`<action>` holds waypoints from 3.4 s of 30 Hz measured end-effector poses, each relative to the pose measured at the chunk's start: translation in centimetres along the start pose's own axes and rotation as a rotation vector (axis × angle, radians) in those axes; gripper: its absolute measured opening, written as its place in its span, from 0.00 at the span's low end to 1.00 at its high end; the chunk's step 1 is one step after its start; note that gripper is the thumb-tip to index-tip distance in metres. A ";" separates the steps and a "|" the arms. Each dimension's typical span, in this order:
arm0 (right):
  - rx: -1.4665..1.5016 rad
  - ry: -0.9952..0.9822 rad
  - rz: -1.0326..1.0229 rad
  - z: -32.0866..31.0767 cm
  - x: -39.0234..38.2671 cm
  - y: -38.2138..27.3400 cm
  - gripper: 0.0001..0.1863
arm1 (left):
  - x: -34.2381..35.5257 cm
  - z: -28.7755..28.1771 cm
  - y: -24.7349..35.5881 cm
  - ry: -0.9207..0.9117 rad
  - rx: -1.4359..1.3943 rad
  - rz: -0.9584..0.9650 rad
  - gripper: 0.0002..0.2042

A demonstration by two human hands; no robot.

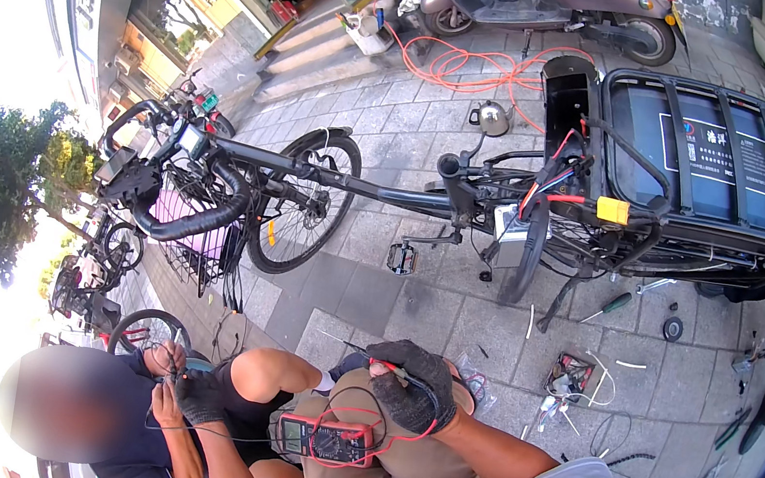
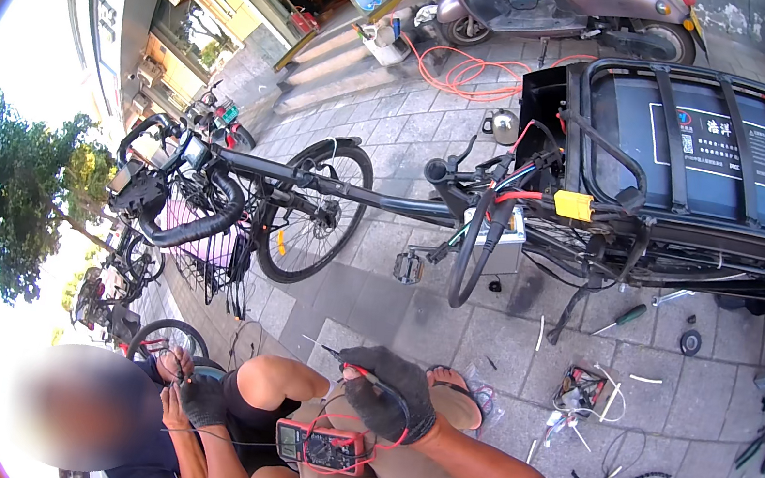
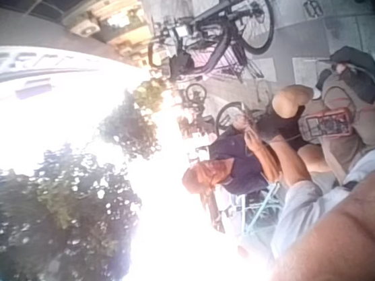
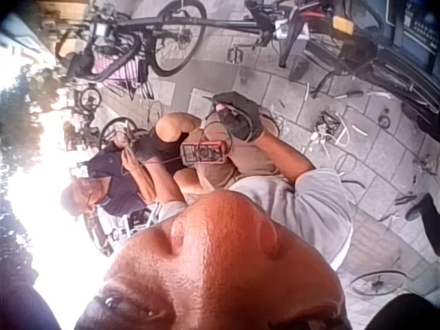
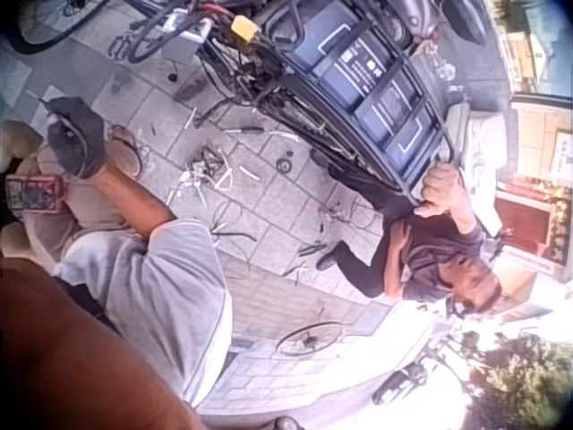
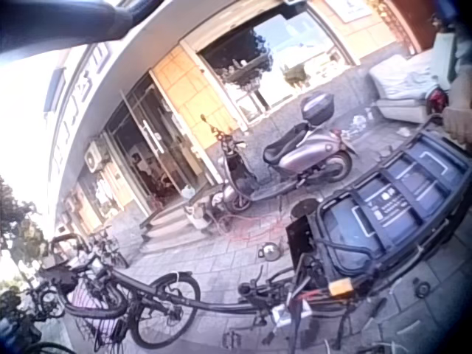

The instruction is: The person sits on the sidewalk and uses a multimeter to test the electrical continuity and voltage of wires on an electric bicycle. They manipulate the multimeter probes and the bicycle's wiring harness while a second person observes and assists by holding wires.

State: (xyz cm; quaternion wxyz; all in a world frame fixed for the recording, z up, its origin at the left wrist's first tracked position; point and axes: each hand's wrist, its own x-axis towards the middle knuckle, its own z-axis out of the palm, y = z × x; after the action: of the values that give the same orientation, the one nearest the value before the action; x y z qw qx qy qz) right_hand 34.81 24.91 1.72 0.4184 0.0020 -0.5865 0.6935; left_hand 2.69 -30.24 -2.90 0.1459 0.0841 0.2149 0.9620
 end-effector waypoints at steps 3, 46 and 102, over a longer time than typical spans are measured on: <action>-0.033 0.009 -0.038 -0.3 0.2 0.3 0.09 | 0.0 4.0 -4.7 -0.047 0.088 0.058 0.08; -0.066 -0.360 0.479 8.1 -5.9 1.0 0.11 | -0.4 4.8 -6.3 -0.149 0.099 0.118 0.12; -0.078 -0.747 -0.091 37.2 0.7 9.5 0.10 | -0.1 9.9 -11.1 0.038 -0.337 0.415 0.15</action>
State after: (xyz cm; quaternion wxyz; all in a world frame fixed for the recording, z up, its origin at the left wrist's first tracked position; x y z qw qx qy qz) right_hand 10.62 -4.63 5.96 0.2059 0.2648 -0.7239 0.6029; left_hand 7.69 -16.78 1.11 -0.0466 0.0828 0.0326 0.9949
